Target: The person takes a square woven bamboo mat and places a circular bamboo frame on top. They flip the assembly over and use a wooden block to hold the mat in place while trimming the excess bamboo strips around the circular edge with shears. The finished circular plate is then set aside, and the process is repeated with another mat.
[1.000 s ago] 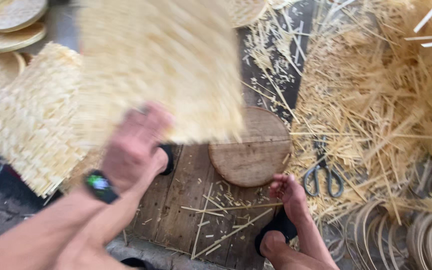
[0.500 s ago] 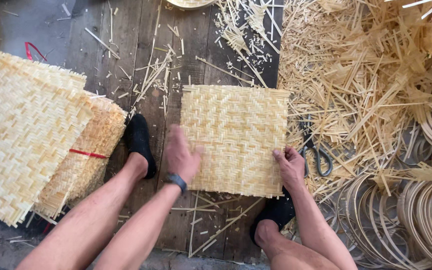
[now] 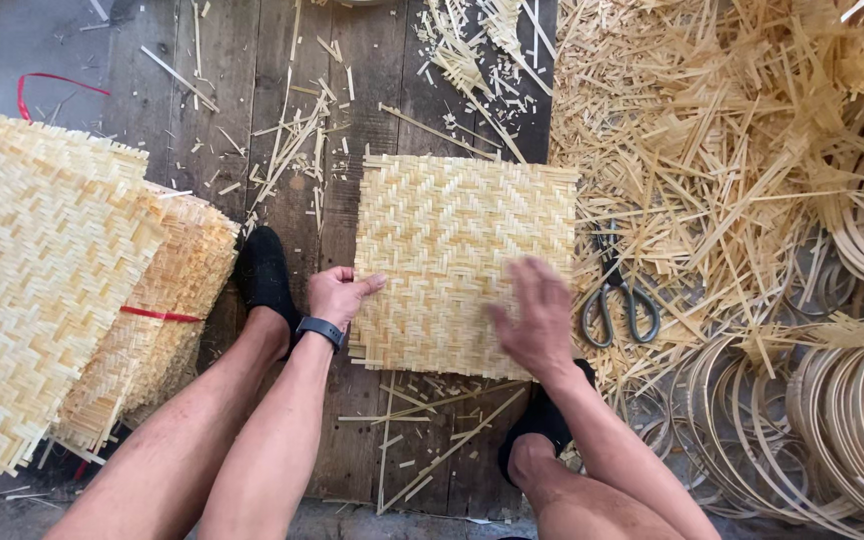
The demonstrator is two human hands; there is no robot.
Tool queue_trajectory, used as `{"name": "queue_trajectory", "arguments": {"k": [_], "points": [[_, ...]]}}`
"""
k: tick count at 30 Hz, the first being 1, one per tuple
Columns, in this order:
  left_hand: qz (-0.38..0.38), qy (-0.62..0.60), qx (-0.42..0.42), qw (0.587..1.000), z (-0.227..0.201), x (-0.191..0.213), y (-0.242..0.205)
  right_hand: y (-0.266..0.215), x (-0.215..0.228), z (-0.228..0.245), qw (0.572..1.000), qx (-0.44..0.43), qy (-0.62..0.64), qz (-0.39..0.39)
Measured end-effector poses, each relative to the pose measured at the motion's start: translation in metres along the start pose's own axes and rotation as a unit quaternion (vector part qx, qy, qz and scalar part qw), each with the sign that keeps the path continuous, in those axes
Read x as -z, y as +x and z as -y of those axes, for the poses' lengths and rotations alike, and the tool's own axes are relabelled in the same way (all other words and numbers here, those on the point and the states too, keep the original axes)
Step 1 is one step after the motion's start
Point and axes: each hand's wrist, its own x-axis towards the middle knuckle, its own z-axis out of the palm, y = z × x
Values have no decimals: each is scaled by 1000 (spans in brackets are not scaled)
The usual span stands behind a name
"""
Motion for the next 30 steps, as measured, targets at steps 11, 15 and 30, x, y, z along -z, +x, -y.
{"name": "queue_trajectory", "arguments": {"k": [11, 15, 30], "points": [[7, 220, -367, 904, -77, -62, -165, 9, -8, 24, 948, 44, -171, 263], [66, 287, -507, 810, -93, -79, -202, -6, -23, 8, 973, -7, 131, 192], [-1, 185, -151, 971, -73, -17, -103, -3, -9, 36, 979, 77, -110, 152]]}}
